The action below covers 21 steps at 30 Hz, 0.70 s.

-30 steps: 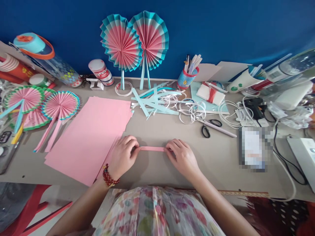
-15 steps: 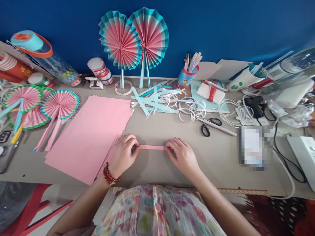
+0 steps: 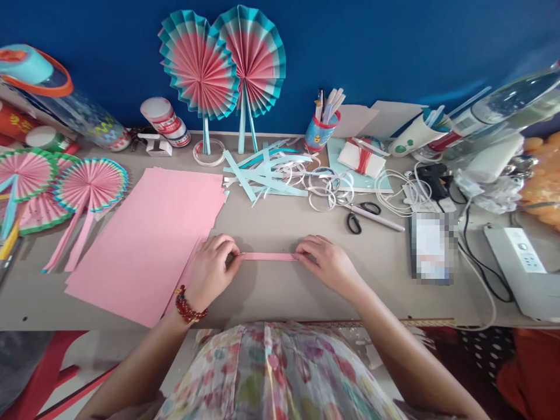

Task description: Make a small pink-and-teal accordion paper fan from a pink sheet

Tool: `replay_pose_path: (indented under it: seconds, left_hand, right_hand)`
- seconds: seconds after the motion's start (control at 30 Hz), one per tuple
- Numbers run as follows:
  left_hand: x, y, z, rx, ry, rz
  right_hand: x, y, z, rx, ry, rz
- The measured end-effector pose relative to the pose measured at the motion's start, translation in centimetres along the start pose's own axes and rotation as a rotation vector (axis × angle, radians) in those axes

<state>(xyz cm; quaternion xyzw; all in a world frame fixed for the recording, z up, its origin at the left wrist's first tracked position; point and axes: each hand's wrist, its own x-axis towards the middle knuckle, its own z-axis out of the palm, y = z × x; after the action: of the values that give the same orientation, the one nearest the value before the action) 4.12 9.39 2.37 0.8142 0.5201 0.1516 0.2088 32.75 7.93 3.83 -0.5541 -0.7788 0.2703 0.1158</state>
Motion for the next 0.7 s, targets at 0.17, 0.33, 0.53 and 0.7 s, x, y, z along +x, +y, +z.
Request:
replay_pose_path:
  seconds: [0.17, 0.33, 0.53, 0.7]
  left_hand:
    - [-0.08, 0.01, -0.02, 0.007, 0.006, 0.007]
    - [-0.08, -0.09, 0.05, 0.01, 0.002, 0.01]
    - [-0.08, -0.17, -0.01, -0.008, 0.015, 0.014]
    - [-0.08, -0.26, -0.14, -0.03, 0.002, 0.019]
  right_hand:
    - [-0.18, 0.06, 0.09, -0.002, 0.015, -0.027]
    - [-0.28, 0.1, 0.56, -0.017, 0.043, -0.018]
    - [-0.28, 0.1, 0.74, -0.039, 0.053, -0.021]
    - [-0.37, 0.04, 0.71, -0.043, 0.055, -0.032]
